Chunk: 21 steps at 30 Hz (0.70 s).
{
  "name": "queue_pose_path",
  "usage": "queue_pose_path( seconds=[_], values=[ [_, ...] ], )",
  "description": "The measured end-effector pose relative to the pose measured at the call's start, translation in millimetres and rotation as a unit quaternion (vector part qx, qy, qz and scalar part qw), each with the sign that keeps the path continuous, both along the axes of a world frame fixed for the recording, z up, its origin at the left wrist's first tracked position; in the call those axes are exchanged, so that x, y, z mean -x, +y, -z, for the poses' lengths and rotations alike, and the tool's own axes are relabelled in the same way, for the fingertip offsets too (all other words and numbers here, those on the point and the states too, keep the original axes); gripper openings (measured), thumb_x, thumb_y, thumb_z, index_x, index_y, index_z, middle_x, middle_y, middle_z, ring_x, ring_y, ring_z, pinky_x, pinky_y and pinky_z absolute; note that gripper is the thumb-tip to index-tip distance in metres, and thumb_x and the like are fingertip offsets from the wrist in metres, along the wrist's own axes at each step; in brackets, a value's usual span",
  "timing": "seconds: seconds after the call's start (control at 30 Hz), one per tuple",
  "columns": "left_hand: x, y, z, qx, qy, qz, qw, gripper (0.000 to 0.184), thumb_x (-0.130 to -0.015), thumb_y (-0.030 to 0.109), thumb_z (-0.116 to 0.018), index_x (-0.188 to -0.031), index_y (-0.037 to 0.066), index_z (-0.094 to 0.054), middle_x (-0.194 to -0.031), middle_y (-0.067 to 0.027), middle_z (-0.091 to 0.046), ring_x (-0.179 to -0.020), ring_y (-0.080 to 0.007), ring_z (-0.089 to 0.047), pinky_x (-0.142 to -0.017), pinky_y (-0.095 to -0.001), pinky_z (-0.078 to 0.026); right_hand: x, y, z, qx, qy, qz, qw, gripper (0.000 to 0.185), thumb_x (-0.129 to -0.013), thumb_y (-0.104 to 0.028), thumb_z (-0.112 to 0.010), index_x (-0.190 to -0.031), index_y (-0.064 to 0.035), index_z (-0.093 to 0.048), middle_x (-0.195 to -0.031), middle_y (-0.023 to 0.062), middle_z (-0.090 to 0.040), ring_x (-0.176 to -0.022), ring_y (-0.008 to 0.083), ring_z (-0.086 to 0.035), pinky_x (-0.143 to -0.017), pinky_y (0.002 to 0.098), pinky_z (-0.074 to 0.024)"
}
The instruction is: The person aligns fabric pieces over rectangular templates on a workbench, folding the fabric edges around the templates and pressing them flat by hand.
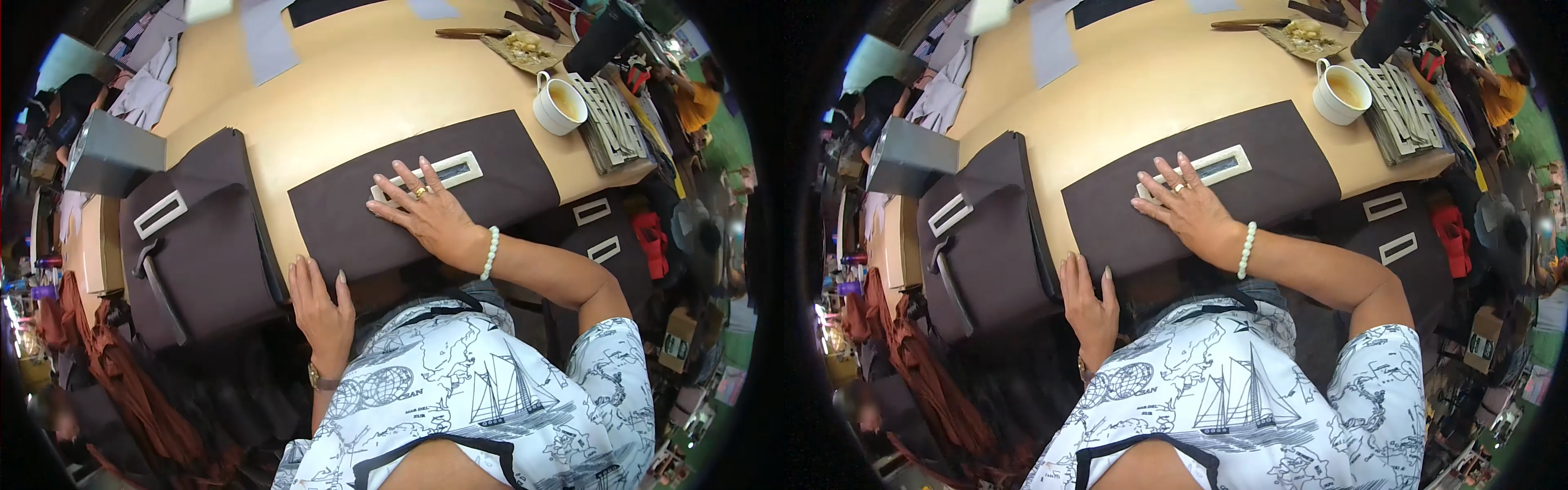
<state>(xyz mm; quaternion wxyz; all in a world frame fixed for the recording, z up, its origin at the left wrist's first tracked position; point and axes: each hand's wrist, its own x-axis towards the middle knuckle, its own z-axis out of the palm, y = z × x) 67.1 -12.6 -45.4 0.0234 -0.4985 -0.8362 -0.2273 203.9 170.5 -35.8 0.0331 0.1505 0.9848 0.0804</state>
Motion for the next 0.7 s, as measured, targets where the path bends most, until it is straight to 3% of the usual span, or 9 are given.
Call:
queue_pose_path(
  seconds=[0.1, 0.2, 0.33, 0.4, 0.47, 0.5, 0.6, 0.63, 0.7],
  values=[
    [-4, 3, 1, -0.014, 0.002, -0.028, 1.000, 0.042, -0.083, 0.016, -0.062, -0.115, -0.010, -0.053, -0.125, -0.0251, -0.049, -0.120, -0.0409, -0.043, -0.099, -0.0449, -0.036, -18, 24, -15, 0.178, 0.014, -0.073, 0.981, 0.053, -0.081, -0.008, -0.050, -0.133, -0.0206, -0.046, -0.148, 0.0161, -0.023, -0.135, 0.0416, -0.020, -0.106, 0.0606, -0.0146],
    [-6, 8, -4, -0.033, -0.044, -0.062, 0.997, 0.039, -0.082, 0.014, -0.064, -0.113, -0.008, -0.056, -0.124, -0.0242, -0.050, -0.119, -0.0398, -0.044, -0.099, -0.0446, -0.037, -49, 41, -21, 0.318, 0.156, 0.007, 0.935, 0.055, -0.077, -0.005, -0.053, -0.131, -0.0161, -0.047, -0.143, 0.0179, -0.030, -0.132, 0.0400, -0.027, -0.105, 0.0573, -0.0210],
    [-4, 13, -12, -0.073, -0.100, -0.083, 0.989, 0.028, -0.076, 0.009, -0.068, -0.100, -0.003, -0.060, -0.109, -0.0191, -0.057, -0.107, -0.0364, -0.050, -0.092, -0.0418, -0.040, -110, 43, -19, 0.069, 0.354, 0.309, 0.880, 0.053, -0.077, -0.011, -0.061, -0.127, -0.0001, -0.045, -0.121, 0.0207, -0.051, -0.113, 0.0361, -0.047, -0.095, 0.0442, -0.0352],
    [-2, 17, -18, -0.071, -0.124, -0.074, 0.987, 0.019, -0.073, 0.006, -0.068, -0.089, -0.001, -0.061, -0.099, -0.0152, -0.058, -0.096, -0.0335, -0.052, -0.083, -0.0412, -0.041, -142, 37, 0, -0.034, 0.320, 0.453, 0.831, 0.057, -0.078, -0.014, -0.064, -0.128, 0.0018, -0.042, -0.110, 0.0208, -0.055, -0.103, 0.0360, -0.050, -0.092, 0.0436, -0.0365],
    [1, 18, -21, -0.051, -0.158, -0.060, 0.984, 0.016, -0.073, 0.005, -0.068, -0.086, -0.001, -0.060, -0.097, -0.0142, -0.059, -0.094, -0.0333, -0.052, -0.080, -0.0416, -0.041, -151, 29, 0, 0.047, 0.340, 0.498, 0.796, 0.059, -0.078, -0.010, -0.065, -0.130, 0.0015, -0.041, -0.099, 0.0182, -0.056, -0.094, 0.0323, -0.052, -0.087, 0.0411, -0.0393],
    [5, 20, -16, -0.075, -0.170, -0.037, 0.982, 0.012, -0.077, 0.005, -0.067, -0.083, -0.001, -0.058, -0.089, -0.0104, -0.059, -0.085, -0.0238, -0.054, -0.074, -0.0351, -0.041, -152, 31, -1, 0.088, 0.347, 0.519, 0.776, 0.059, -0.078, -0.008, -0.065, -0.130, 0.0013, -0.040, -0.094, 0.0170, -0.056, -0.090, 0.0304, -0.054, -0.085, 0.0399, -0.0407],
    [17, 33, -19, -0.108, -0.431, -0.122, 0.888, 0.010, -0.083, 0.005, -0.063, -0.085, -0.001, -0.055, -0.084, -0.0058, -0.056, -0.078, -0.0123, -0.051, -0.071, -0.0264, -0.040, -146, 48, -13, 0.304, 0.413, 0.460, 0.725, 0.056, -0.078, 0.002, -0.059, -0.130, 0.0033, -0.039, -0.088, 0.0080, -0.056, -0.076, 0.0161, -0.054, -0.070, 0.0303, -0.0436],
    [25, 42, -19, -0.201, -0.455, -0.051, 0.866, 0.007, -0.088, 0.004, -0.057, -0.090, -0.002, -0.053, -0.085, -0.0035, -0.054, -0.078, -0.0068, -0.047, -0.070, -0.0210, -0.038, -143, 61, -17, 0.390, 0.458, 0.425, 0.676, 0.058, -0.076, 0.008, -0.057, -0.131, 0.0025, -0.037, -0.091, 0.0055, -0.057, -0.077, 0.0111, -0.055, -0.070, 0.0242, -0.0447],
    [49, 62, -25, -0.219, -0.420, -0.039, 0.880, 0.010, -0.088, 0.001, -0.054, -0.097, -0.003, -0.051, -0.090, -0.0056, -0.056, -0.086, -0.0103, -0.051, -0.078, -0.0228, -0.040, -122, 92, -22, 0.513, 0.588, 0.330, 0.532, 0.065, -0.075, 0.009, -0.058, -0.134, 0.0028, -0.032, -0.098, 0.0104, -0.055, -0.088, 0.0149, -0.056, -0.080, 0.0241, -0.0462]
  ],
)
